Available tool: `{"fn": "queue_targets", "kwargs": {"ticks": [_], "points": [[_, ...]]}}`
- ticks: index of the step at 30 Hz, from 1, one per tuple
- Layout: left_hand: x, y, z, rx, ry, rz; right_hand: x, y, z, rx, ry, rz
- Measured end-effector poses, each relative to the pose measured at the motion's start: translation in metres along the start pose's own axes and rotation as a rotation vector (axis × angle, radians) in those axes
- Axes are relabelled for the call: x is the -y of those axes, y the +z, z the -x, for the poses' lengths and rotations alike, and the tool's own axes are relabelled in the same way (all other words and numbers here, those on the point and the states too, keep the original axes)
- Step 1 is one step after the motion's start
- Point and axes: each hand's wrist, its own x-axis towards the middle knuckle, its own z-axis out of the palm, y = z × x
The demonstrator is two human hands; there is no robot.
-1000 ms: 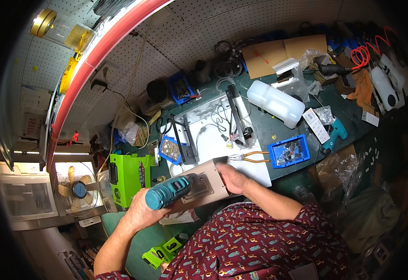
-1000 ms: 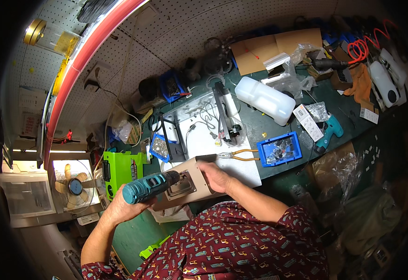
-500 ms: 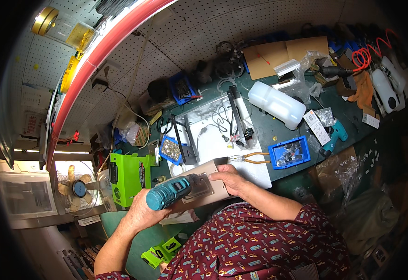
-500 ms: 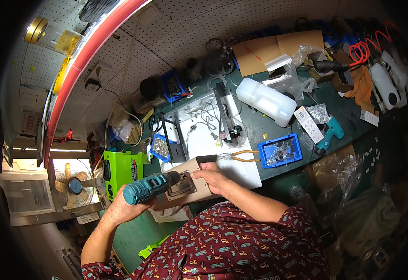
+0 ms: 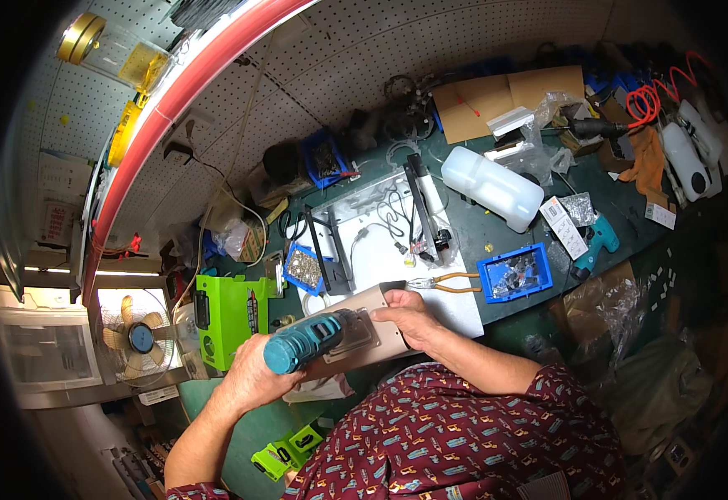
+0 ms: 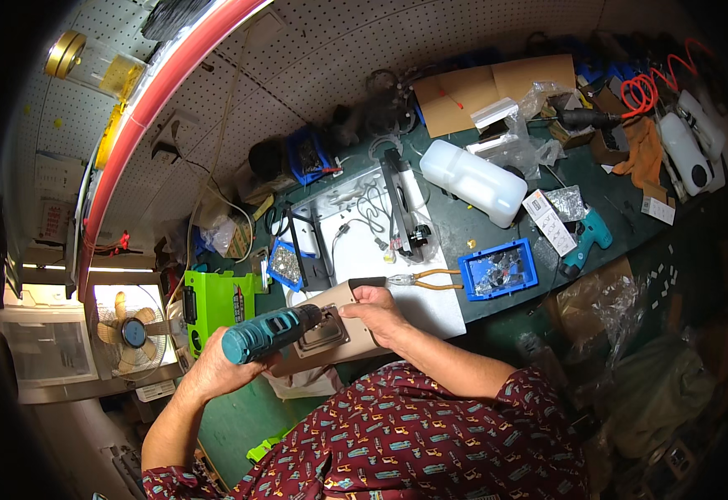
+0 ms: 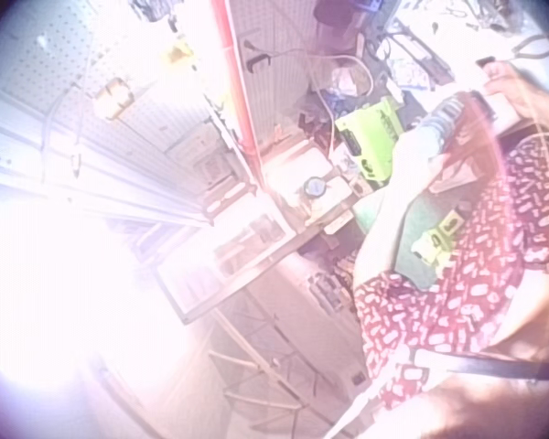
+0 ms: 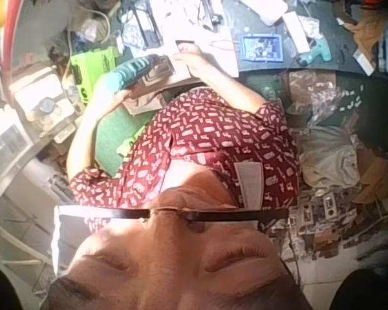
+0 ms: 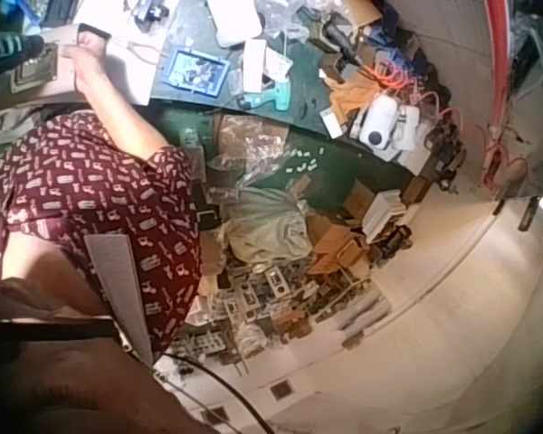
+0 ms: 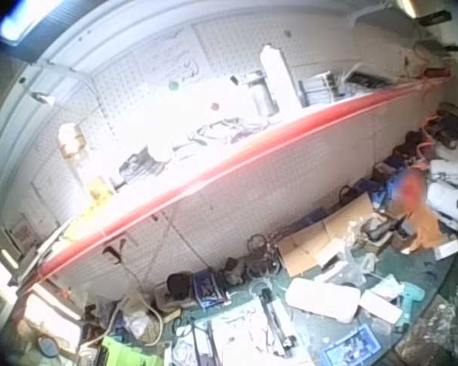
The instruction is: The person uses a cordless drill to fasten screws into a beige appliance housing on a cluttered workbench. They retrieve additional screws from a blue tray, reposition the housing, and continue securing components. The person also handles plastic-wrapped parts and places them into a white basket.
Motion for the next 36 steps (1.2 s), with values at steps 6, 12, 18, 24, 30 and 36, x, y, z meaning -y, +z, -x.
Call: {"fn": "queue_targets", "kwargs": {"ticks": [6, 12, 18, 24, 30, 36], "points": [[0.000, -0.002, 0.001, 0.009, 0.046, -0.073, 0.000, 0.005, 0.001, -0.009, -0.038, 0.028], [0.001, -0.001, -0.001, 0.005, 0.063, -0.073, 0.002, 0.005, 0.000, -0.006, -0.044, 0.088], [-0.005, -0.003, -0.002, 0.020, 0.042, -0.088, -0.002, 0.004, -0.002, -0.029, -0.057, 0.083], [-0.005, -0.002, -0.002, 0.029, 0.029, -0.096, 0.001, 0.007, 0.001, -0.027, -0.053, 0.080], [0.002, 0.000, -0.001, 0.053, 0.012, -0.063, 0.000, 0.000, -0.003, 0.043, -0.006, 0.121], [-0.040, -0.007, -0.005, -0.021, 0.142, 0.315, 0.000, 0.003, -0.005, 0.012, -0.005, 0.088]]}}
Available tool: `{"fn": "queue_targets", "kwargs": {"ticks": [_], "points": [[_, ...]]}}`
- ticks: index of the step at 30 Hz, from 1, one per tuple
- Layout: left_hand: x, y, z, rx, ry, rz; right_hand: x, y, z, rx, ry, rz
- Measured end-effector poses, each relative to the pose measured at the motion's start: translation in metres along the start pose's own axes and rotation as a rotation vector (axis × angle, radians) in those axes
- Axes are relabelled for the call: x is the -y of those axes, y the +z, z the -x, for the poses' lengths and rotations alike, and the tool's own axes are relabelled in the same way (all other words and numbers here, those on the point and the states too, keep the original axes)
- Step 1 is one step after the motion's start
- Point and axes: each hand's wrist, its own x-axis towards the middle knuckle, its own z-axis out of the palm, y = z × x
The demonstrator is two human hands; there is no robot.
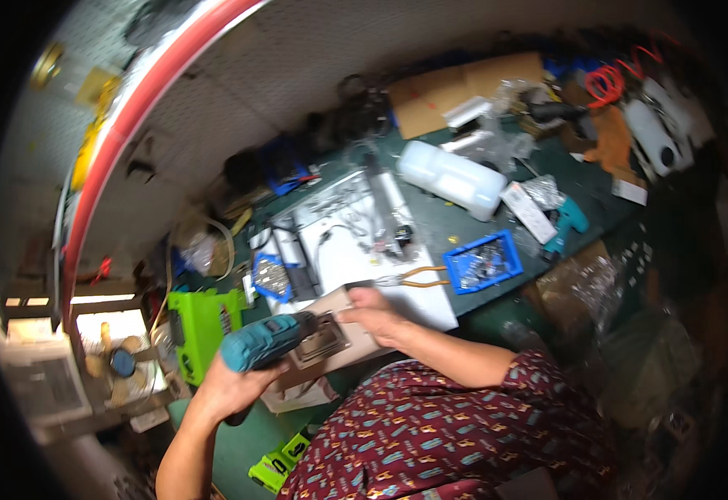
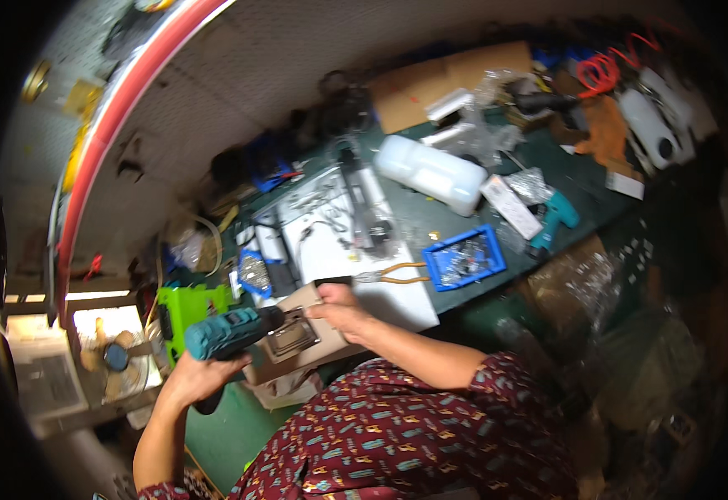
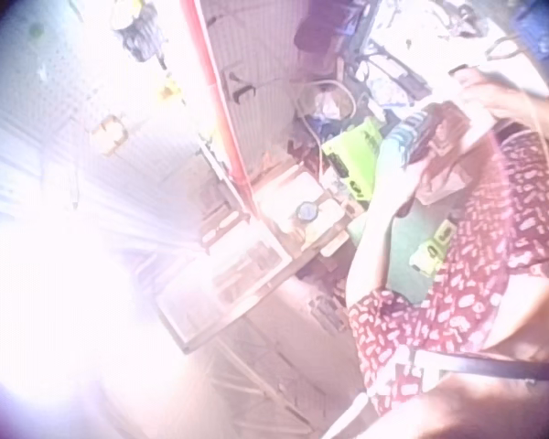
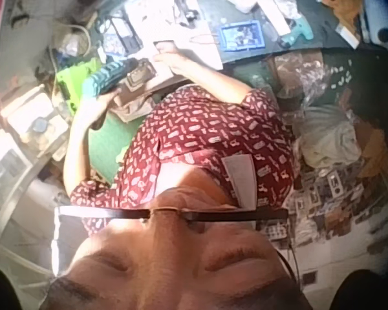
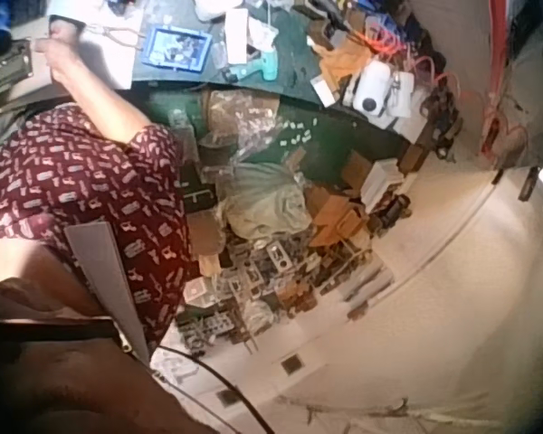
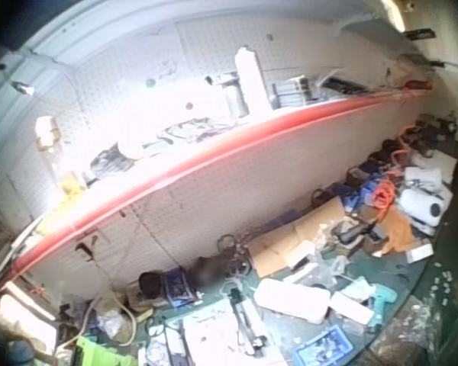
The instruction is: The person uses a cordless drill to fasten screws into a beige appliance housing on a cluttered workbench. They retrieve additional screws from a blue tray, reposition the housing, and continue securing components. The person also handles plastic-wrapped parts and places them into a white basket.
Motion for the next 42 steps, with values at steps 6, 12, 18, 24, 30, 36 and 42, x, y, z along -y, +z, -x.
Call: {"fn": "queue_targets", "kwargs": {"ticks": [6, 12, 18, 24, 30, 36, 42], "points": [[0.014, 0.007, 0.010, -0.025, -0.081, -0.134, -0.007, -0.006, -0.009, 0.017, -0.097, 0.104], [0.013, 0.013, 0.020, -0.084, -0.079, -0.029, 0.034, -0.079, 0.050, -0.184, -0.228, 0.434], [0.026, 0.014, 0.027, -0.069, -0.101, -0.005, 0.079, -0.231, 0.076, -0.645, -0.121, 1.644], [0.032, 0.017, 0.053, -0.179, -0.202, 0.083, 0.064, -0.273, 0.036, -0.338, -0.087, 2.094], [0.073, 0.009, 0.090, -0.302, -0.288, 0.154, 0.067, -0.263, 0.027, -0.300, 0.048, 2.259], [0.094, 0.017, 0.124, -0.306, -0.368, 0.307, 0.069, -0.258, 0.027, -0.176, -0.074, 2.317], [0.100, 0.031, 0.136, -0.263, -0.360, 0.402, 0.067, -0.269, 0.021, -0.140, -0.015, 2.358]]}}
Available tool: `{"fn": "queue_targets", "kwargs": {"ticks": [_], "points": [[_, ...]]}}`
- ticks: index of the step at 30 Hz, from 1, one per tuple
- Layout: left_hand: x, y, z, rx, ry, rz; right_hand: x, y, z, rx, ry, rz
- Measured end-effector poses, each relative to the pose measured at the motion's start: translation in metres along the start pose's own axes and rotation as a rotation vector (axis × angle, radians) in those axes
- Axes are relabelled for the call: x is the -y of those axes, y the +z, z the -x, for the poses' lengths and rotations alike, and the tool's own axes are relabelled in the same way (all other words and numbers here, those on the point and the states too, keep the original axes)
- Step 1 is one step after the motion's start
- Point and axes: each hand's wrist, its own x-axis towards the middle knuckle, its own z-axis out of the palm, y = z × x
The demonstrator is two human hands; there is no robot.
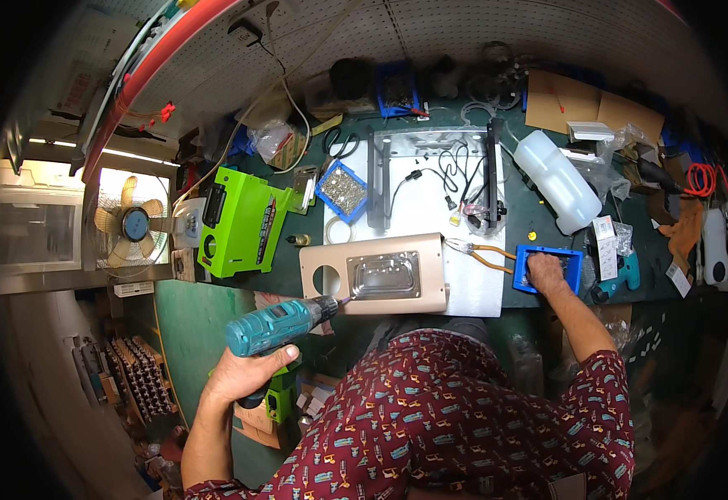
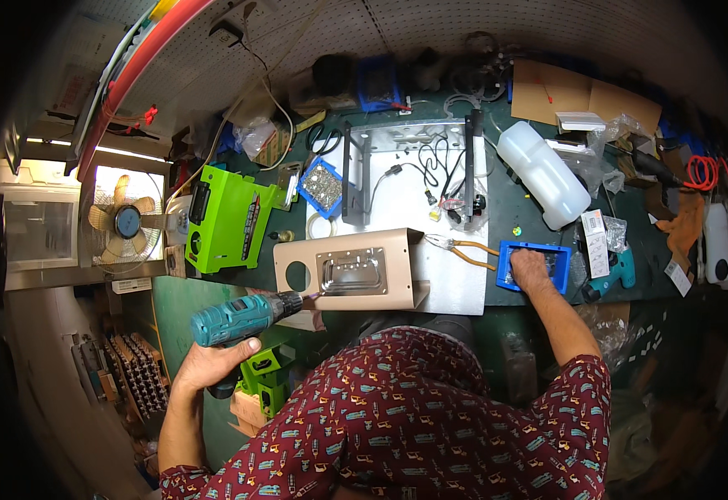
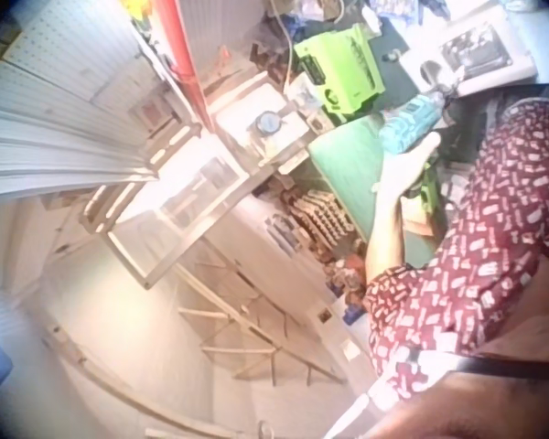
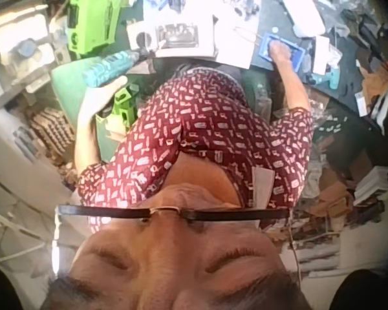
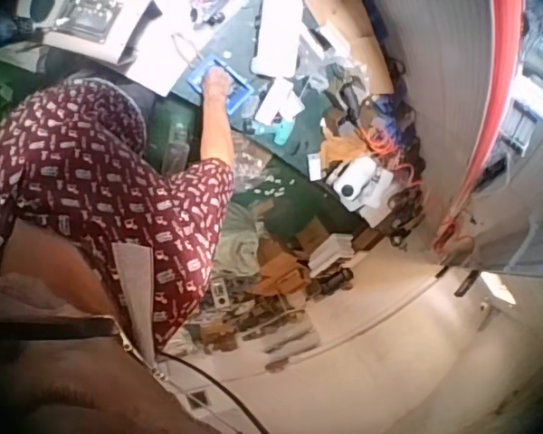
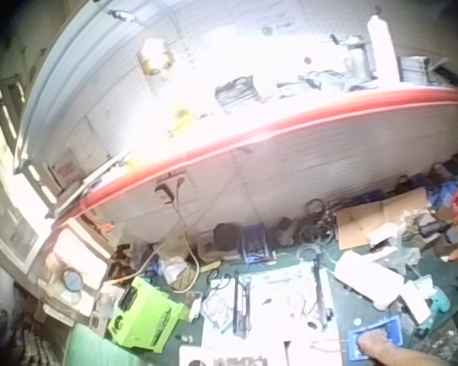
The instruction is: The person uses a cordless drill to fasten screws into a beige appliance housing on a cluttered workbench. They retrieve additional screws from a blue tray, reposition the housing, and continue securing components. The person also handles plastic-wrapped parts and places them into a white basket.
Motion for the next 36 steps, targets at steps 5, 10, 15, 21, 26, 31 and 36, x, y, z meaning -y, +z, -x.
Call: {"fn": "queue_targets", "kwargs": {"ticks": [5, 10, 15, 21, 26, 31, 36], "points": [[0.011, 0.003, 0.001, 0.014, 0.010, -0.019, -0.001, -0.003, -0.001, 0.049, 0.043, -0.046], [0.008, 0.002, 0.000, 0.006, 0.000, -0.005, 0.001, -0.020, 0.009, 0.031, 0.090, -0.153], [0.011, 0.003, -0.002, 0.000, 0.011, 0.009, 0.024, -0.053, 0.024, -0.005, 0.097, -0.358], [0.013, 0.004, 0.000, -0.004, -0.005, -0.058, 0.098, -0.111, 0.024, -0.038, -0.051, -1.019], [0.001, 0.004, -0.010, 0.024, 0.029, -0.134, 0.180, -0.131, -0.007, 0.390, -0.053, -1.629], [0.002, 0.001, -0.012, 0.046, -0.026, -0.270, 0.251, -0.113, -0.059, 0.919, 0.021, -2.085], [0.000, 0.003, -0.008, -0.007, -0.002, -0.271, 0.285, -0.126, -0.057, 1.265, -0.216, -2.455]]}}
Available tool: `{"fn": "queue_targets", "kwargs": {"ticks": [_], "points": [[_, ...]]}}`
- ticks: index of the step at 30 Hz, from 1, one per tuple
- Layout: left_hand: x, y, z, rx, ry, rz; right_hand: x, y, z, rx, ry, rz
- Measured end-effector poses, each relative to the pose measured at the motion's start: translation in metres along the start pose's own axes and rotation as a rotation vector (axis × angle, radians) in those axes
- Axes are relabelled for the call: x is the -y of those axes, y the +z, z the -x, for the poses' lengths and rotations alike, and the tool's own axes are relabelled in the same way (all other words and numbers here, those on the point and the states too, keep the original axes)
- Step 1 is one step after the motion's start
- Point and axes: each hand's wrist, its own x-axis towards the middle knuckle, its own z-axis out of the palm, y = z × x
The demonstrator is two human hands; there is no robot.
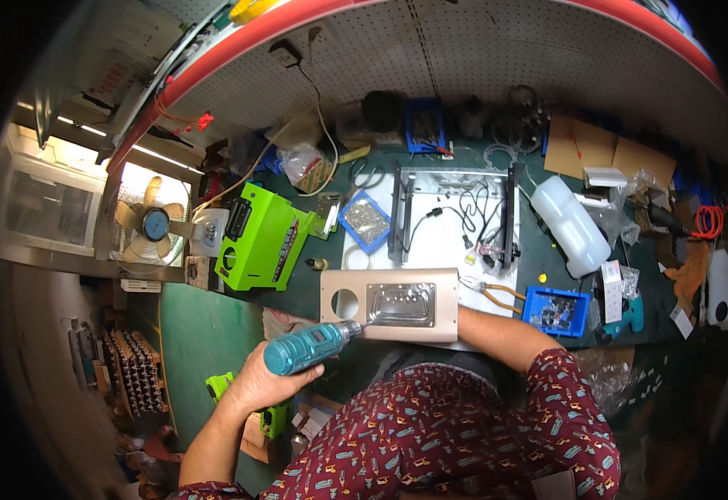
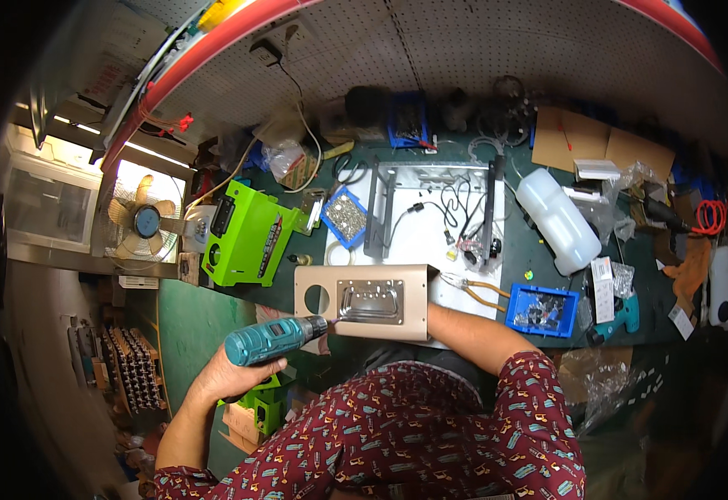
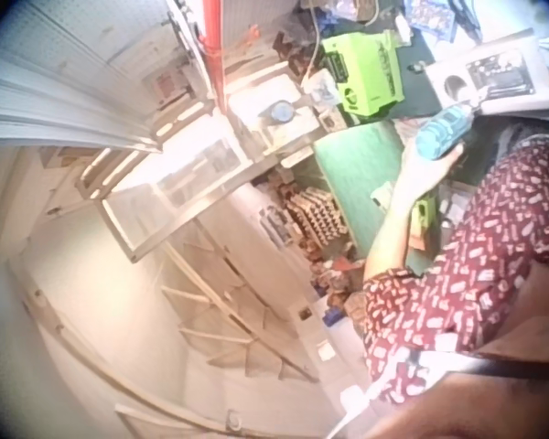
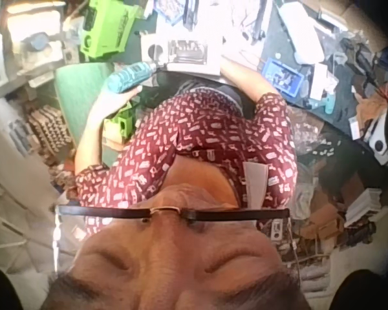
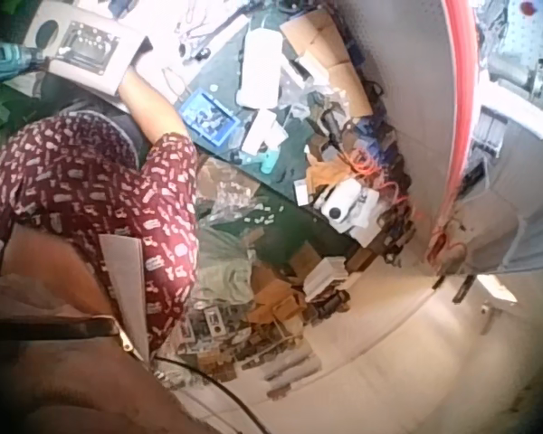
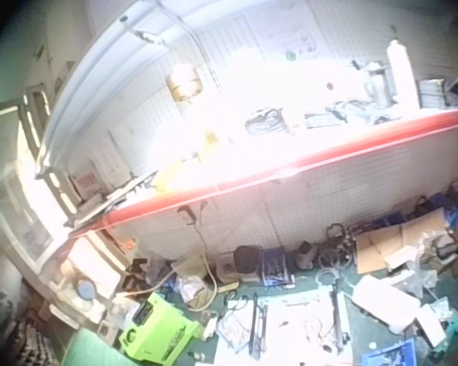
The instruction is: The person uses a cordless drill to fasten screws into a beige appliance housing on a cluttered workbench. They retrieve additional screws from a blue tray, reposition the housing, and continue securing components. The person also handles plastic-wrapped parts and places them into a white basket.
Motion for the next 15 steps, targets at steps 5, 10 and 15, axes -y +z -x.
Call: {"fn": "queue_targets", "kwargs": {"ticks": [5, 10, 15], "points": [[0.012, 0.006, 0.001, -0.052, 0.009, 0.031, -0.001, 0.027, 0.014, 0.035, 0.035, -0.119], [0.012, 0.011, 0.003, -0.064, -0.028, 0.073, -0.002, -0.002, 0.010, 0.152, 0.046, -0.111], [0.018, 0.014, 0.004, -0.055, -0.063, 0.115, -0.011, -0.023, -0.002, 0.133, 0.010, 0.117]]}}
